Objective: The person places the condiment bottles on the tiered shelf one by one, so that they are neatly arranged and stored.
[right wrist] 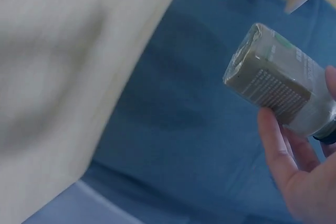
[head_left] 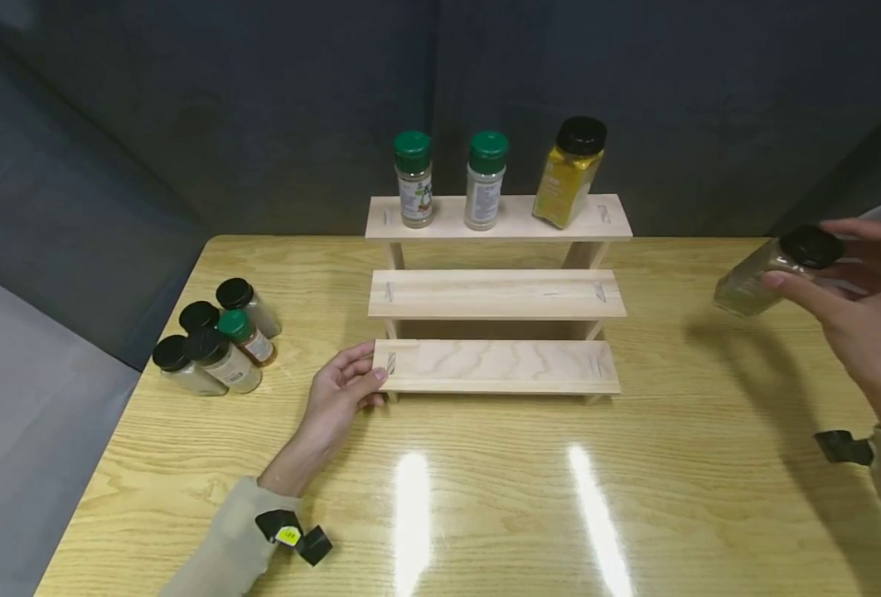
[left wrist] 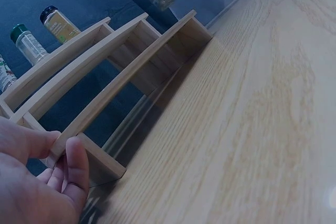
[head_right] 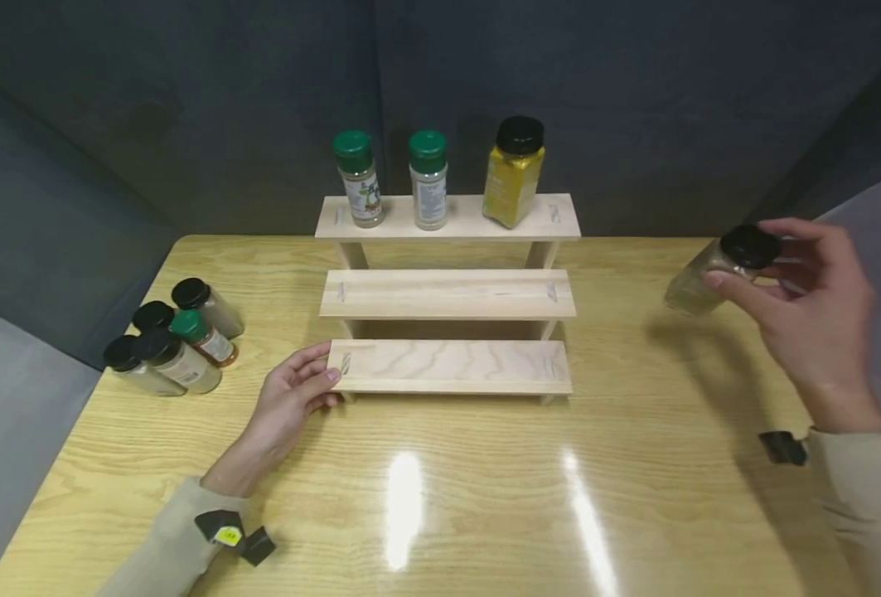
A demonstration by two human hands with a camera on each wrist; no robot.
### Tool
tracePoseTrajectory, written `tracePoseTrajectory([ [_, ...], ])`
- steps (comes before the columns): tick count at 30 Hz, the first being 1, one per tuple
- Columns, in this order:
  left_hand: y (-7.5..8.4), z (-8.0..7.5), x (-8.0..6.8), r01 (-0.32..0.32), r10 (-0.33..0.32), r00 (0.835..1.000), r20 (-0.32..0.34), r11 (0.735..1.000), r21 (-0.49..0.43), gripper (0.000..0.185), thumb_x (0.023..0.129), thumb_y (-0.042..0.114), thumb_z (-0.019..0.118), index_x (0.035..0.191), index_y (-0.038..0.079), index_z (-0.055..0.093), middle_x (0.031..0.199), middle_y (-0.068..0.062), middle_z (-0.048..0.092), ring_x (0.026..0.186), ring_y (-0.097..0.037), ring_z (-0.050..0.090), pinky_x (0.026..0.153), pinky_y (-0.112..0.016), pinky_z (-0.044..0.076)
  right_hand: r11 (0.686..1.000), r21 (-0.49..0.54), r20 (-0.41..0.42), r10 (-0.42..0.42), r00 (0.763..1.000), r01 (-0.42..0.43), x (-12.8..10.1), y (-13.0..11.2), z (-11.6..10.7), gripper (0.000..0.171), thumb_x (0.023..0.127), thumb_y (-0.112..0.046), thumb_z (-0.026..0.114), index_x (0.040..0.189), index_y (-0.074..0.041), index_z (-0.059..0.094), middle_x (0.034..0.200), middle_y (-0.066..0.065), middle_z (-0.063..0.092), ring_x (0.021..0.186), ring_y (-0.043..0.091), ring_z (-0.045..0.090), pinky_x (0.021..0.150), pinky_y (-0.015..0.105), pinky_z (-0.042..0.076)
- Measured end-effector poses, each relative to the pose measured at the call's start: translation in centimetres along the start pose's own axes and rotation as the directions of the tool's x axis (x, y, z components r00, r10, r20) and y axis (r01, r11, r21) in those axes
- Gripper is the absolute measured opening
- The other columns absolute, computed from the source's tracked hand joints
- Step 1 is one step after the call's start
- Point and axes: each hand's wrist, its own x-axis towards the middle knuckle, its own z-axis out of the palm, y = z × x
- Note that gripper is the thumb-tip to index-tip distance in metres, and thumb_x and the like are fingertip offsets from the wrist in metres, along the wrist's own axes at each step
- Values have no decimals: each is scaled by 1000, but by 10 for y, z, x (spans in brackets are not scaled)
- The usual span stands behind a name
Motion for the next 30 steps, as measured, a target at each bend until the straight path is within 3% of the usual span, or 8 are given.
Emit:
tracePoseTrajectory([
  [10,1,-1,-1,-1,1,1000,9,1000,5,51,106,-11,62,155,-10,46,117,-16,66,83,-13,67,69,-20,59,997,38,68,-74,995,71,-8,-56,19,71,85,16,85,148,-8,63,131,-3,71,110,7,69,83,9,53],
  [13,1,-1,-1,0,0,1000,8,1000,5,52,106,-11,62,155,-10,46,116,-15,65,83,-12,66,69,-20,59,987,119,86,-122,989,112,-7,-68,26,72,81,22,83,146,-1,64,128,2,72,110,11,70,81,11,57],
  [17,0,-1,0,4,-4,1000,3,1000,1,51,106,-12,62,155,-10,46,115,-14,66,83,-12,67,69,-20,59,967,197,122,-187,975,161,-7,-79,38,71,79,27,81,144,5,63,124,7,72,108,15,70,81,12,59],
  [20,0,0,0,4,-4,1000,0,1000,-1,51,105,-12,62,154,-10,47,115,-14,66,83,-12,67,69,-20,59,965,177,146,-219,965,192,-8,-87,47,72,79,25,83,144,4,63,124,5,72,109,14,70,83,12,58],
  [30,-1,-1,0,1,-1,1000,6,1000,9,52,106,-11,62,155,-10,46,117,-16,66,82,-12,66,70,-20,59,955,230,221,-238,946,186,-10,-104,73,71,79,21,86,143,0,65,126,7,72,112,18,70,83,13,59],
])
